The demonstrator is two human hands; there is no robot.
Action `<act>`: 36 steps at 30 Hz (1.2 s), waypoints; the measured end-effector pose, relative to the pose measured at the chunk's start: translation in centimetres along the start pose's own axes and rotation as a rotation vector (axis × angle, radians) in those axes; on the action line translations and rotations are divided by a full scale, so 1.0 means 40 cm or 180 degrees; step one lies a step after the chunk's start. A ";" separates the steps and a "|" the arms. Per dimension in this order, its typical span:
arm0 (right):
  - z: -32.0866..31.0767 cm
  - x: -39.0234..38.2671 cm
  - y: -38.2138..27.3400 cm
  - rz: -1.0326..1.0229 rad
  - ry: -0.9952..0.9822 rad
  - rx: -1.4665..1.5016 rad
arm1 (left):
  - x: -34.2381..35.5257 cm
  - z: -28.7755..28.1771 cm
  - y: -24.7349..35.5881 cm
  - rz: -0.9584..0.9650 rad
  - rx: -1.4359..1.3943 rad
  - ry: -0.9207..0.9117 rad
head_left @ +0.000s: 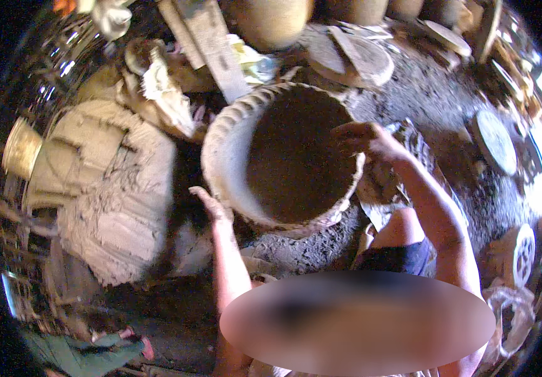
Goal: The person shapes a clay pot by hand, repeatedly adding and smoothing clay on the rim and sides. They use a wooden stick to measure the pot's diameter and continue refining the shape with their hands.
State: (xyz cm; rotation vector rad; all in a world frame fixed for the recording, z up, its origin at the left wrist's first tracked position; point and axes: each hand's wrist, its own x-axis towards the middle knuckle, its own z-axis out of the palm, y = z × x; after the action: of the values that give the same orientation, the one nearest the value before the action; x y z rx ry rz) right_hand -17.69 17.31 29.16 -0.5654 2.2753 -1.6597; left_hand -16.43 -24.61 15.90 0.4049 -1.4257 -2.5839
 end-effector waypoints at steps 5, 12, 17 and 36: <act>-0.204 -0.382 0.143 0.0505 0.1677 0.0033 | -0.002 0.011 0.048 0.0529 0.1266 0.0455; -0.192 -0.826 0.584 0.2512 0.3200 -0.0767 | -0.080 0.045 0.036 -0.0240 -0.0138 0.0057; -0.093 -0.906 0.791 0.3563 0.3351 -0.0602 | -0.066 0.047 0.014 -0.0444 -0.0045 0.0180; -0.177 -0.943 1.195 0.1569 0.4259 0.0507 | -0.088 -0.082 0.055 -0.0171 0.0534 0.0353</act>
State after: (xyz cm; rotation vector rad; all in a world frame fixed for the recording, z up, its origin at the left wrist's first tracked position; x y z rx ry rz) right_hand 5.44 53.45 -14.60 1.4571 2.5181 -2.1533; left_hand -12.05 -27.47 16.64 0.6072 -1.6183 -2.4470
